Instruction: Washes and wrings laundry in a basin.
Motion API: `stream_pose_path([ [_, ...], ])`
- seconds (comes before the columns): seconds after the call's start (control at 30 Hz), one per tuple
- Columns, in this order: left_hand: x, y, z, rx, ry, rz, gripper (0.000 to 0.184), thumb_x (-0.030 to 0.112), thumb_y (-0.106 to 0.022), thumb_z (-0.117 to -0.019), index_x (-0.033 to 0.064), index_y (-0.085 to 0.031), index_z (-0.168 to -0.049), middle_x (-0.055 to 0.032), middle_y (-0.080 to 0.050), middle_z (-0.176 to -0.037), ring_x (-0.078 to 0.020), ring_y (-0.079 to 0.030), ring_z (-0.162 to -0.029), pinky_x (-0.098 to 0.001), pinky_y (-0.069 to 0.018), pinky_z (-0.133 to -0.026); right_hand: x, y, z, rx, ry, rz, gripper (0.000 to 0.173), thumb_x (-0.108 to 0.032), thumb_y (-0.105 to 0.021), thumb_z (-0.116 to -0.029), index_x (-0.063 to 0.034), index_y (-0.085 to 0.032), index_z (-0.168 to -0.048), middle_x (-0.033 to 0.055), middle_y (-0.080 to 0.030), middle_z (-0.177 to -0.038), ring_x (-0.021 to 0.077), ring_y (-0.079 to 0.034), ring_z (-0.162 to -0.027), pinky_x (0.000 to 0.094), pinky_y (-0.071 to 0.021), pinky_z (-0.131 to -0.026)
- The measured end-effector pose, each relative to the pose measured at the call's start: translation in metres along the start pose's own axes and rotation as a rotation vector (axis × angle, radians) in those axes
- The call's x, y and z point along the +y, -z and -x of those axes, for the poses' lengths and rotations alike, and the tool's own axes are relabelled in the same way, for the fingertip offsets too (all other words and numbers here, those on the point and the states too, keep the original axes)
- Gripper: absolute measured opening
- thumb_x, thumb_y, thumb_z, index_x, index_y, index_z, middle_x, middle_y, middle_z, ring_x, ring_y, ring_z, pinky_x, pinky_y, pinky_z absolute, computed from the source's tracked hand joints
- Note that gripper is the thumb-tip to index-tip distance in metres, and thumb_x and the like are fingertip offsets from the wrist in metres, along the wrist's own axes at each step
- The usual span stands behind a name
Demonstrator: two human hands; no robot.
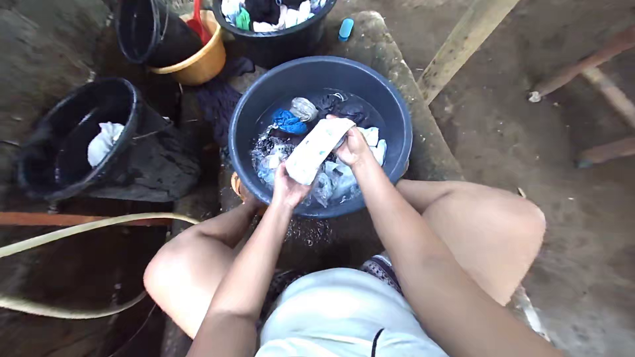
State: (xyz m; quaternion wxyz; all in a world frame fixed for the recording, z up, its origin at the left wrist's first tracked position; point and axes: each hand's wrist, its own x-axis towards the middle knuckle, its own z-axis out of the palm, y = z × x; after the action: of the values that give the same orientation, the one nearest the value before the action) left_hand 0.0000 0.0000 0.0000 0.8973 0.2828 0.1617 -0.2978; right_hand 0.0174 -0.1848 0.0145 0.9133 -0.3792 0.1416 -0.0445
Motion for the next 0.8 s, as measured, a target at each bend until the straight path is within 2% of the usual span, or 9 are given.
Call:
stream_pose_path([
  [0.13, -0.014, -0.059, -0.016, -0.050, -0.029, 0.044, 0.047, 0.050, -0.028, -0.1009, 0.0159, -0.055, -0.117, -0.0099, -0.067, -0.109, -0.0244, -0.067, -0.095, -0.0431, -0.0572, -0.075, 0.046, 0.022, 0.014, 0.300, -0.139, -0.038, 0.044, -0.049, -0.029, -0.1094, -0.0158, -0.054, -0.126, 0.0027, -0.062, -0.104, 0.0142, -0.061, -0.091, 0.0360, -0.0548, -0.077],
  [0.2, -0.018, -0.079, -0.030, -0.085, -0.045, 0.097, 0.048, 0.053, -0.028, -0.0995, 0.0158, -0.056, -0.113, -0.0093, -0.067, -0.105, -0.0235, -0.068, -0.093, -0.0426, -0.0571, -0.072, 0.061, 0.035, 0.027, 0.138, -0.162, -0.121, 0.064, -0.066, -0.022, -0.1049, -0.0191, -0.052, -0.137, 0.0057, -0.066, -0.116, 0.0191, -0.065, -0.102, 0.0404, -0.0574, -0.083],
  [0.27, -0.021, -0.087, -0.041, -0.121, -0.062, 0.095, 0.050, 0.054, -0.026, -0.0997, 0.0166, -0.056, -0.113, -0.0084, -0.067, -0.104, -0.0221, -0.067, -0.093, -0.0410, -0.0569, -0.072, 0.062, 0.042, 0.030, -0.074, -0.094, -0.256, 0.077, -0.078, -0.034, -0.0954, -0.0171, -0.053, -0.139, 0.0103, -0.067, -0.122, 0.0261, -0.067, -0.109, 0.0463, -0.0597, -0.085],
  [0.37, -0.028, -0.080, -0.043, -0.166, -0.069, 0.077, 0.051, 0.054, -0.024, -0.1013, 0.0180, -0.056, -0.117, -0.0070, -0.066, -0.109, -0.0207, -0.067, -0.098, -0.0396, -0.0578, -0.079, 0.057, 0.028, 0.026, -0.017, 0.058, -0.380, 0.100, -0.094, -0.040, -0.0781, -0.0184, -0.050, -0.142, 0.0048, -0.066, -0.130, 0.0195, -0.063, -0.120, 0.0417, -0.0549, -0.097],
  [0.47, -0.035, -0.045, -0.034, -0.117, -0.043, 0.028, 0.054, 0.054, -0.022, -0.1024, 0.0164, -0.059, -0.113, -0.0073, -0.070, -0.103, -0.0209, -0.070, -0.091, -0.0384, -0.0594, -0.073, 0.054, 0.011, 0.011, 0.237, 0.132, -0.492, 0.088, -0.088, -0.021, -0.0898, -0.0206, -0.055, -0.135, 0.0035, -0.068, -0.120, 0.0177, -0.066, -0.112, 0.0441, -0.0564, -0.094],
  [0.53, -0.038, -0.012, -0.022, 0.005, -0.044, -0.039, 0.049, 0.045, -0.021, -0.1066, 0.0127, -0.056, -0.119, -0.0112, -0.070, -0.105, -0.0239, -0.070, -0.091, -0.0400, -0.0597, -0.073, 0.055, 0.022, 0.003, 0.275, 0.101, -0.461, 0.066, -0.072, -0.026, -0.1018, -0.0183, -0.053, -0.129, 0.0061, -0.067, -0.120, 0.0208, -0.067, -0.107, 0.0432, -0.0585, -0.087],
  [0.6, -0.042, 0.008, -0.009, 0.201, -0.012, -0.204, 0.044, 0.041, -0.024, -0.1102, 0.0147, -0.042, -0.141, -0.0173, -0.064, -0.119, -0.0305, -0.068, -0.097, -0.0449, -0.0584, -0.075, 0.057, 0.036, -0.002, 0.170, 0.095, -0.374, 0.040, -0.051, -0.039, -0.1078, -0.0175, -0.051, -0.126, 0.0057, -0.068, -0.124, 0.0206, -0.069, -0.106, 0.0396, -0.0593, -0.083],
  [0.7, -0.044, 0.019, 0.002, 0.141, 0.147, -0.318, 0.076, 0.071, 0.000, -0.1010, 0.0279, -0.004, -0.163, -0.0275, -0.050, -0.145, -0.0446, -0.063, -0.115, -0.0580, -0.0556, -0.086, 0.061, 0.042, -0.005, -0.184, 0.089, -0.081, 0.050, -0.046, -0.077, -0.0858, -0.0182, -0.056, -0.121, 0.0044, -0.068, -0.127, 0.0187, -0.069, -0.107, 0.0372, -0.0604, -0.085],
  [0.8, -0.035, -0.001, -0.020, 0.207, 0.037, -0.105, 0.090, 0.082, -0.008, -0.0946, 0.0162, -0.046, -0.143, -0.0181, -0.068, -0.114, -0.0315, -0.069, -0.095, -0.0459, -0.0595, -0.072, 0.060, 0.037, 0.000, -0.415, 0.062, 0.097, 0.056, -0.055, -0.088, -0.0687, -0.0240, -0.064, -0.108, -0.0014, -0.071, -0.116, 0.0147, -0.070, -0.100, 0.0364, -0.0612, -0.082],
])
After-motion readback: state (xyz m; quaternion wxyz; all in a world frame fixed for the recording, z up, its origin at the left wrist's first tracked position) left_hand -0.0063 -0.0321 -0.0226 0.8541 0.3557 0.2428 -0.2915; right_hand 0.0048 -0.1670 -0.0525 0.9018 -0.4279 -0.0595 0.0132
